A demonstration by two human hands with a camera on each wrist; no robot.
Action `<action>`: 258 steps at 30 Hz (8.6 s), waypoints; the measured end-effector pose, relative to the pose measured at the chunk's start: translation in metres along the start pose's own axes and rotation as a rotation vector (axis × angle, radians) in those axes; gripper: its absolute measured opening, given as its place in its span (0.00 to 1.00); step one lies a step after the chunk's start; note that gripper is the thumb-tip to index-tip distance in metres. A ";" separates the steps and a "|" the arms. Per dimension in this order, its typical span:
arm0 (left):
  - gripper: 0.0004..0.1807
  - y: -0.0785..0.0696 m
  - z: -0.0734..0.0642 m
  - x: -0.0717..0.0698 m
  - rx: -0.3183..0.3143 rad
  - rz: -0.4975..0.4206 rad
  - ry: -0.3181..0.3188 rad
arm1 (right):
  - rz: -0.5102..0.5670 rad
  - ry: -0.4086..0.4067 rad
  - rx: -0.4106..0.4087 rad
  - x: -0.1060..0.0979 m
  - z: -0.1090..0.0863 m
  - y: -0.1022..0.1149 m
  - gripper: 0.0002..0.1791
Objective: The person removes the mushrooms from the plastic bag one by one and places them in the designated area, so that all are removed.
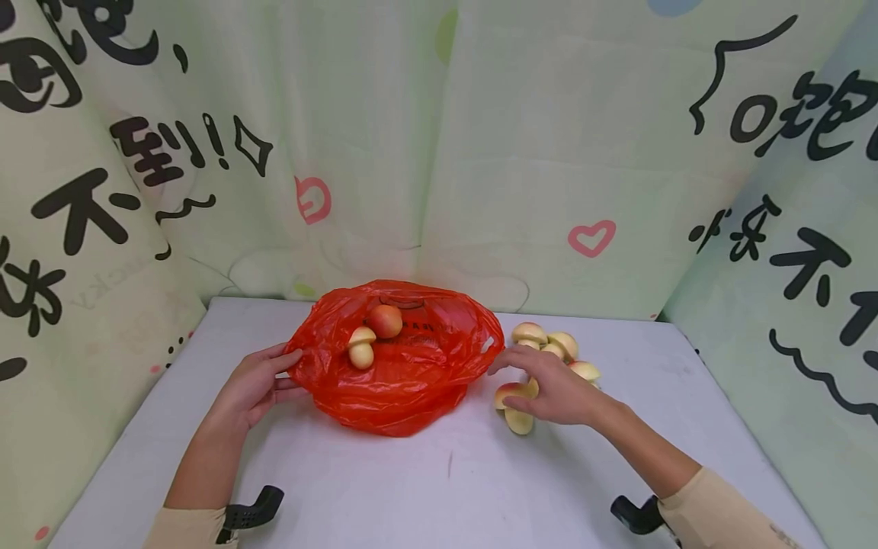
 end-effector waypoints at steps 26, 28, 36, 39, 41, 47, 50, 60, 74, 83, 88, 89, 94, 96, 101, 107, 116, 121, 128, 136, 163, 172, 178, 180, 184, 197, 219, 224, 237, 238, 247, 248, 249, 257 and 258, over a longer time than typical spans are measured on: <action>0.33 0.002 0.001 -0.002 0.006 -0.004 0.000 | 0.190 -0.141 0.030 -0.016 0.047 0.028 0.23; 0.33 0.002 0.001 -0.002 0.005 -0.005 -0.001 | 0.208 -0.147 0.034 -0.018 0.051 0.031 0.22; 0.33 0.001 0.000 -0.001 0.008 -0.002 -0.001 | 0.248 -0.129 0.087 -0.021 0.073 0.035 0.20; 0.33 0.001 0.000 -0.001 0.006 0.001 -0.003 | 0.248 -0.111 0.117 -0.020 0.082 0.034 0.20; 0.34 0.001 0.000 -0.001 0.003 0.001 -0.004 | 0.250 -0.097 0.127 -0.020 0.087 0.034 0.20; 0.34 0.001 0.000 0.000 0.001 0.001 -0.008 | 0.244 -0.051 0.112 -0.022 0.101 0.039 0.20; 0.34 0.001 0.000 0.000 -0.001 -0.002 -0.008 | 0.244 -0.027 0.124 -0.023 0.107 0.042 0.20; 0.33 0.000 0.001 0.000 0.006 -0.008 -0.006 | 0.215 0.042 0.155 -0.023 0.129 0.046 0.20; 0.33 0.000 0.003 0.000 0.018 0.001 0.000 | 0.160 0.110 0.154 -0.019 0.159 0.054 0.21; 0.33 0.002 0.003 0.000 0.023 0.016 -0.002 | 0.145 0.218 0.190 -0.013 0.178 0.055 0.24; 0.32 0.001 0.002 0.001 0.022 0.020 -0.011 | 0.104 0.254 0.197 -0.008 0.187 0.055 0.24; 0.32 0.001 0.002 0.001 0.021 0.020 -0.012 | 0.098 0.258 0.201 -0.007 0.189 0.055 0.24; 0.32 0.001 0.003 0.002 0.015 0.017 -0.016 | 0.094 0.259 0.224 -0.003 0.195 0.056 0.24; 0.32 0.001 0.002 0.003 0.014 0.018 -0.017 | 0.085 0.261 0.230 -0.001 0.198 0.057 0.24; 0.32 0.002 0.002 0.002 0.011 0.020 -0.023 | 0.032 0.255 0.247 0.002 0.205 0.055 0.26; 0.32 0.003 0.003 0.002 0.008 0.023 -0.019 | 0.078 0.257 0.290 0.008 0.209 0.050 0.33; 0.32 0.002 0.003 0.002 0.004 0.037 -0.028 | 0.078 0.251 0.297 0.015 0.218 0.040 0.33; 0.32 0.001 0.002 0.003 -0.002 0.029 -0.029 | 0.015 0.237 0.274 0.018 0.227 0.035 0.32; 0.32 0.001 0.003 0.002 -0.005 0.028 -0.032 | 0.032 0.239 0.303 0.022 0.234 0.031 0.34; 0.32 0.001 0.004 0.002 -0.005 0.026 -0.036 | 0.111 0.236 0.349 0.026 0.236 0.030 0.30; 0.32 0.003 0.004 0.000 -0.001 0.004 -0.030 | -0.024 0.209 0.289 0.030 0.234 0.028 0.33; 0.31 0.002 0.003 0.001 0.001 0.004 -0.029 | -0.009 0.185 0.253 0.028 0.229 0.024 0.27; 0.31 0.002 0.003 0.001 0.001 0.012 -0.027 | 0.032 0.190 0.279 0.026 0.223 0.024 0.28; 0.32 0.002 0.003 0.001 0.001 0.012 -0.027 | 0.047 0.195 0.295 0.025 0.221 0.024 0.29; 0.32 0.002 0.003 0.001 0.001 0.012 -0.026 | 0.025 0.192 0.306 0.024 0.218 0.024 0.29; 0.32 0.002 0.003 -0.001 0.018 0.018 -0.008 | -0.010 0.176 0.303 0.019 0.205 0.015 0.28; 0.31 0.000 0.000 0.001 0.017 -0.002 -0.003 | 0.060 0.163 0.258 0.015 0.174 0.026 0.25; 0.32 0.001 0.000 0.001 0.013 -0.003 -0.008 | 0.060 0.167 0.234 0.012 0.166 0.030 0.25; 0.32 0.003 -0.001 -0.001 0.006 -0.007 -0.004 | 0.041 0.161 0.218 0.008 0.147 0.034 0.25; 0.32 0.003 -0.001 -0.001 0.007 -0.007 -0.004 | 0.043 0.160 0.220 0.008 0.146 0.034 0.26; 0.33 0.002 0.000 0.000 0.011 -0.008 0.002 | 0.082 0.149 0.206 0.004 0.134 0.034 0.26; 0.33 0.002 0.000 0.000 0.010 -0.007 0.001 | 0.087 0.145 0.205 0.003 0.132 0.034 0.26; 0.33 0.002 0.000 0.000 0.009 -0.007 0.000 | 0.094 0.141 0.205 0.002 0.130 0.034 0.26; 0.33 0.001 0.002 0.001 0.007 0.002 0.003 | 0.125 0.090 0.190 -0.008 0.113 0.032 0.25; 0.33 0.001 0.002 0.001 0.007 0.002 0.001 | 0.131 0.086 0.189 -0.009 0.111 0.032 0.25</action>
Point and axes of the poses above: each hand's wrist, its own z-axis towards the middle knuckle, its own x-axis out of the palm, y = z × x, the point moved 1 cm from there along z, towards the middle knuckle, and after that the axes turned 9 degrees about y, right-handed, at the moved point
